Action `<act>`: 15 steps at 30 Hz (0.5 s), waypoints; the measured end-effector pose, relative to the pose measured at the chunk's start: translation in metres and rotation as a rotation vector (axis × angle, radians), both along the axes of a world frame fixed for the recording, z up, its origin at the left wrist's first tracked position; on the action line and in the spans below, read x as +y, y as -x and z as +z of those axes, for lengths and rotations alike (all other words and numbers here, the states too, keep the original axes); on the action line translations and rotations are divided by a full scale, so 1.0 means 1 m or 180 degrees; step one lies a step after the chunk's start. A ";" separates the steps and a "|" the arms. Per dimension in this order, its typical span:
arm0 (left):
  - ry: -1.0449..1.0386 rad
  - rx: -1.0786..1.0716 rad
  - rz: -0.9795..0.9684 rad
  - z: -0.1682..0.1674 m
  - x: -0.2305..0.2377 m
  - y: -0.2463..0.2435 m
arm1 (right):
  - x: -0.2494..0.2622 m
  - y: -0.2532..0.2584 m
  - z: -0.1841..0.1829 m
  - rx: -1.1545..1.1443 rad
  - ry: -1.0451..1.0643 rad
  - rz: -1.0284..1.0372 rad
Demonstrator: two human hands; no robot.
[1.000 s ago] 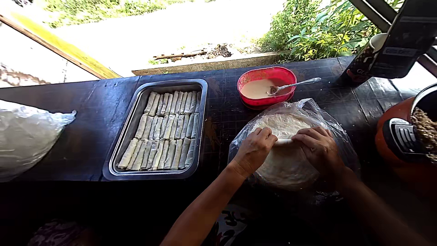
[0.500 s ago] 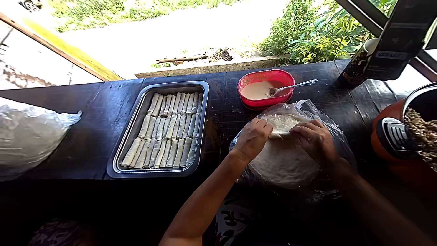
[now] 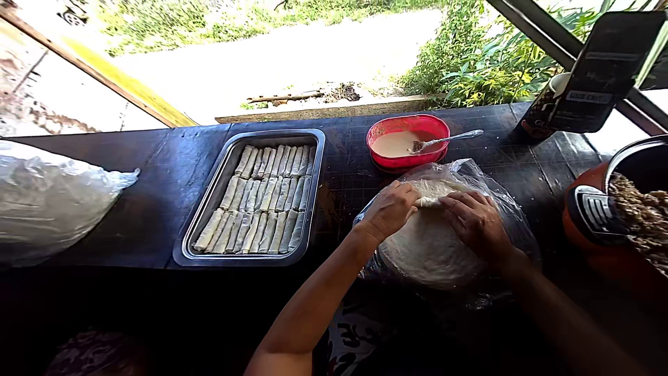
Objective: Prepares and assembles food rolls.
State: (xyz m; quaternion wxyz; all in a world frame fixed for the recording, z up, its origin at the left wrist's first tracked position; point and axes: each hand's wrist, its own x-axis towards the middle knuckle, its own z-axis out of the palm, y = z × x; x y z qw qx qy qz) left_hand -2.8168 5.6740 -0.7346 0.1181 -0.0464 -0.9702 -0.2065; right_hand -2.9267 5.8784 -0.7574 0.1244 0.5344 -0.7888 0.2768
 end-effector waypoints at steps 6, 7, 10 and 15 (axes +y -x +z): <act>-0.2046 -0.1067 0.0644 0.032 -0.003 -0.006 | -0.001 -0.003 0.008 -0.0742 0.0344 0.0137; -0.2303 -0.1165 0.0663 0.035 -0.005 -0.009 | -0.002 -0.007 0.011 -0.0812 0.0414 0.0169; -0.2299 -0.1131 0.0506 0.039 -0.008 -0.022 | -0.004 -0.016 0.023 -0.1028 0.0467 0.0311; -0.1364 -0.0297 0.0179 0.032 0.012 -0.050 | -0.020 -0.032 0.037 -0.1450 0.0468 0.0681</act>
